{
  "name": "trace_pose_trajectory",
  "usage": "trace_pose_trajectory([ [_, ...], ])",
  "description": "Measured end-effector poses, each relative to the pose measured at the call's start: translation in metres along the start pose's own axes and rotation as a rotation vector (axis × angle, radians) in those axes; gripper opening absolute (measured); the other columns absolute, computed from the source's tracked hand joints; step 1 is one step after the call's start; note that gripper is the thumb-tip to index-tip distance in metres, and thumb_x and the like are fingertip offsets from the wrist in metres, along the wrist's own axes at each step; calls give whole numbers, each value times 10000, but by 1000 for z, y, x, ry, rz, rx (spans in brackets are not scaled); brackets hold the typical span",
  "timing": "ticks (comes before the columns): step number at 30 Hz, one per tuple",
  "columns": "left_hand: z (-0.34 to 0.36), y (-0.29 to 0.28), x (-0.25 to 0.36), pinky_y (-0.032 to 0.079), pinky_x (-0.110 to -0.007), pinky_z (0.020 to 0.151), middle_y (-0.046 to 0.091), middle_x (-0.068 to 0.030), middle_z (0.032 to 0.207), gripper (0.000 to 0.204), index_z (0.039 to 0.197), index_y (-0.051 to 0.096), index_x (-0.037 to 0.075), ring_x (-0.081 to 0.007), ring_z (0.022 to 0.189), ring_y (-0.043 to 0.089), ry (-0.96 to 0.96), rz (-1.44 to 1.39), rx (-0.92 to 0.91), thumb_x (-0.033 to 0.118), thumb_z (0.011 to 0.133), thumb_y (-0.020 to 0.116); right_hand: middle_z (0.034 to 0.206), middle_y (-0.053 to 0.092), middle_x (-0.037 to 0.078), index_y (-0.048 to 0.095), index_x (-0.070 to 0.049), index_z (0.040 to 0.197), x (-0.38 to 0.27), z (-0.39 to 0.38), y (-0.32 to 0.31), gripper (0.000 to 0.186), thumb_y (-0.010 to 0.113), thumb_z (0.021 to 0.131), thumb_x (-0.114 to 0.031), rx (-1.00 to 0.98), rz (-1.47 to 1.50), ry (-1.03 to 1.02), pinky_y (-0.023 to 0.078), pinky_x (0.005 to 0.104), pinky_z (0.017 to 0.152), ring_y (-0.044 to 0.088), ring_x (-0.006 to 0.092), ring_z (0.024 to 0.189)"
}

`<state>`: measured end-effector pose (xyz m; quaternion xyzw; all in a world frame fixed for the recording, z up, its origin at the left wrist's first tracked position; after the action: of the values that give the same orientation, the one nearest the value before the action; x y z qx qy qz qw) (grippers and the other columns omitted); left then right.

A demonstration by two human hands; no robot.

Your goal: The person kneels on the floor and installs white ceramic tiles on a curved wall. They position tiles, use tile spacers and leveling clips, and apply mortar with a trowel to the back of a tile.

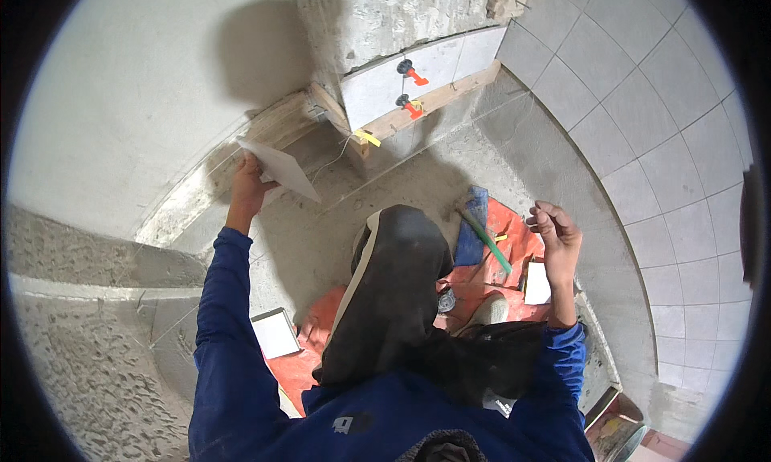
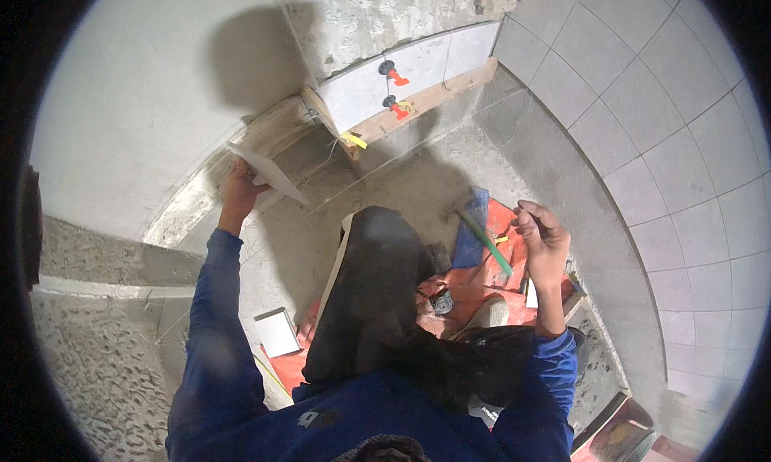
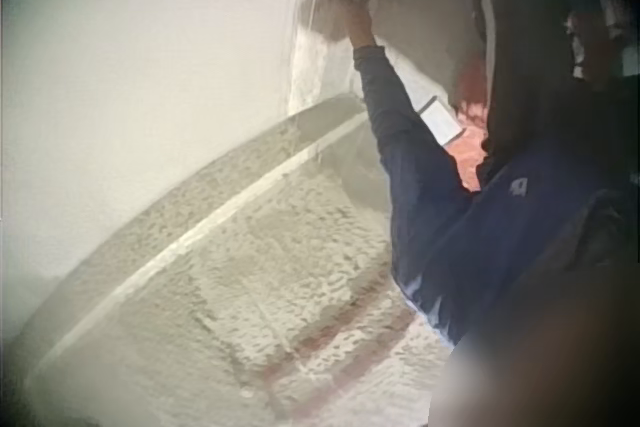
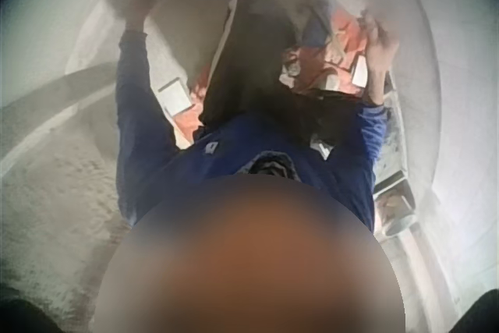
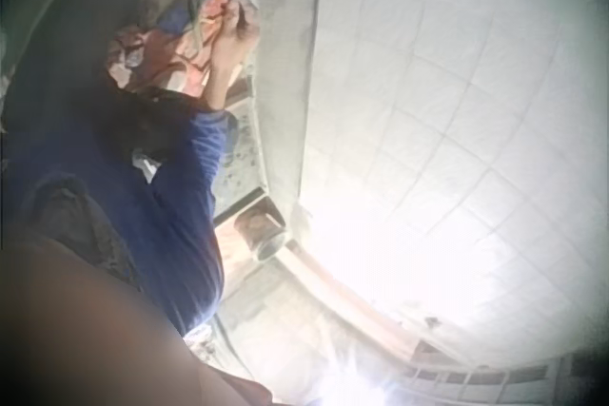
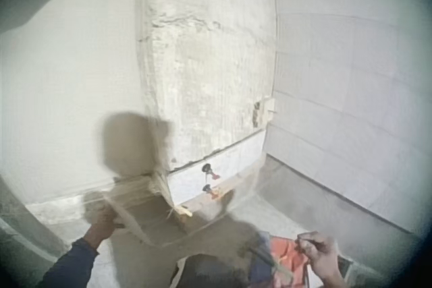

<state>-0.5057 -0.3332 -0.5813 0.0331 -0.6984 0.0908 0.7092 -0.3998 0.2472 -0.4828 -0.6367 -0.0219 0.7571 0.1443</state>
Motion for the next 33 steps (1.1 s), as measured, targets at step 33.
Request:
trace_pose_trajectory([
  [33,143,42,38,354,-674,1000,411,-130,1431,547,1440,337,105,-358,1316,393,-113,-536,16,431,1009,424,915,666,55,680,26,1036,59,26,57,247,705,892,-173,-142,-24,89,481,252,746,602,108,807],
])
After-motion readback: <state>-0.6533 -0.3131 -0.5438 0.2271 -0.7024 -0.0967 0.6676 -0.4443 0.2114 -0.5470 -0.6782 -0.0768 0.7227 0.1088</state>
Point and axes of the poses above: each hand's wrist, its own z-axis towards the middle knuckle, its own y-axis out of the palm, x = y × z, the point moved 3 cm from there along z, towards the middle knuckle
